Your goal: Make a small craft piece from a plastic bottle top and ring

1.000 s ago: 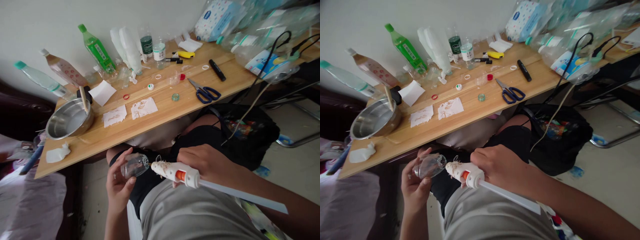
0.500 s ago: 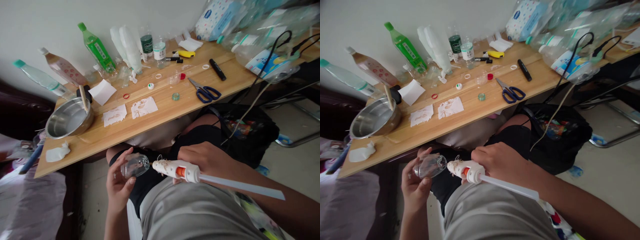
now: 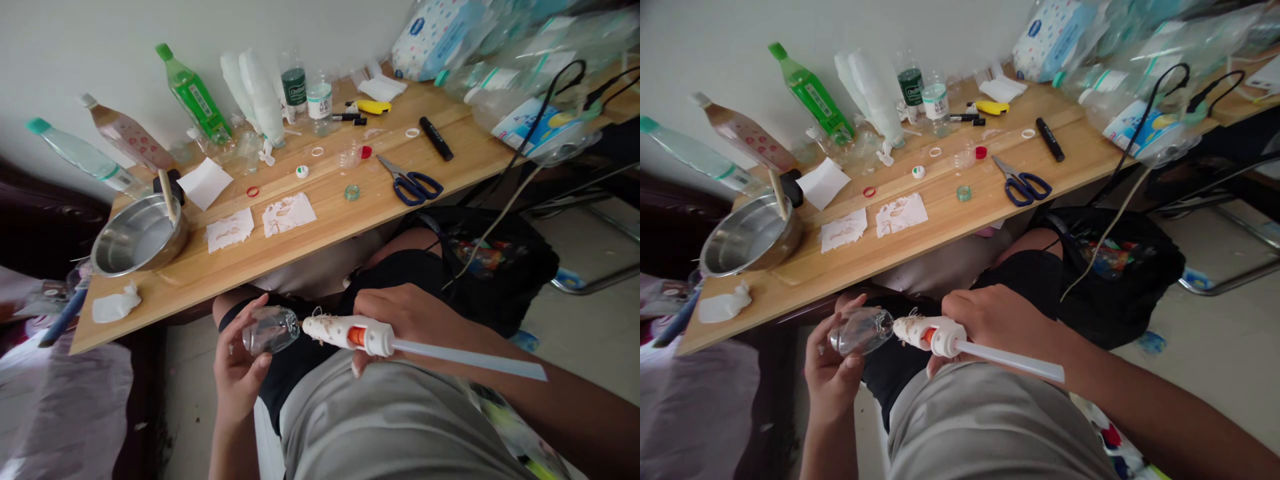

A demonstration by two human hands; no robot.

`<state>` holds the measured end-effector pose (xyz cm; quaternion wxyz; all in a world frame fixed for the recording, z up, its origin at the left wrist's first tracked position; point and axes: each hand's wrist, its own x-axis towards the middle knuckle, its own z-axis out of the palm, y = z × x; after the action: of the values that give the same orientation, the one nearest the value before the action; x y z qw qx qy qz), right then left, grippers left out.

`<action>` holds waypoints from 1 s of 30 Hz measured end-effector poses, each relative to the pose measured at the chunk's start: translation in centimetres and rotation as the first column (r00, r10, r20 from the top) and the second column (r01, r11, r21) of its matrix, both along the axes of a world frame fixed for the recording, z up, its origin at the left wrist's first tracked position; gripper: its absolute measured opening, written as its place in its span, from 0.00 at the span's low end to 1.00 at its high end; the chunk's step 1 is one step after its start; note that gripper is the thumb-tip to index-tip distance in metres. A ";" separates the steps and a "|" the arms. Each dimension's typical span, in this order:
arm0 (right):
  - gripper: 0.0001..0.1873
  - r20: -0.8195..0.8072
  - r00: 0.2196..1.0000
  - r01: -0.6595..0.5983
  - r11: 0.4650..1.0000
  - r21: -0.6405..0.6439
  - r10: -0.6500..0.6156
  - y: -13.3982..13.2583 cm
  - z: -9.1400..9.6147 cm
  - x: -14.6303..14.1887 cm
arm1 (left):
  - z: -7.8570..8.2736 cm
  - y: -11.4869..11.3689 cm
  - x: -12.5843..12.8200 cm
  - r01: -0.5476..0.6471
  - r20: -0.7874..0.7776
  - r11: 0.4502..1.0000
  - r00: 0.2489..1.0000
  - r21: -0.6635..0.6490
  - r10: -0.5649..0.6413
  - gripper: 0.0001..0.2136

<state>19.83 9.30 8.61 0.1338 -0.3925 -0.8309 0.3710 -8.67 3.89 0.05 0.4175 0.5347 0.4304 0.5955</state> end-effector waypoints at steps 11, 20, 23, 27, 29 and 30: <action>0.19 0.035 0.999 0.011 1.000 -0.014 -0.010 0.0 0.8 -0.1 | 0.0 0.1 0.1 0.027 0.016 1.000 0.999 -0.006 -0.027 0.25; 0.21 0.002 1.000 0.023 0.997 -0.079 -0.023 -0.3 0.4 0.2 | 0.1 0.3 0.2 0.003 0.039 1.000 0.999 -0.021 -0.002 0.25; 0.21 -0.011 0.999 0.030 0.993 -0.110 -0.031 -0.1 0.1 0.2 | 0.3 0.4 0.4 -0.004 0.038 0.999 0.999 -0.038 0.006 0.24; 0.23 -0.058 0.998 0.032 0.995 -0.096 -0.038 0.2 -0.7 0.2 | 0.6 0.3 0.4 -0.005 0.034 0.999 0.999 -0.050 0.006 0.22; 0.25 -0.083 0.996 0.035 0.996 -0.085 -0.042 0.3 -1.0 0.2 | 0.6 0.3 0.4 -0.002 0.045 0.998 0.999 -0.055 0.004 0.22; 0.26 -0.089 0.995 0.042 0.996 -0.081 -0.050 0.3 -1.1 0.1 | 0.6 0.3 0.4 -0.001 0.054 0.998 0.999 -0.064 0.004 0.22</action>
<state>19.94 9.62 7.50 0.1644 -0.3993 -0.7993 0.4180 -8.23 4.17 0.63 0.4451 0.5042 0.4386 0.5961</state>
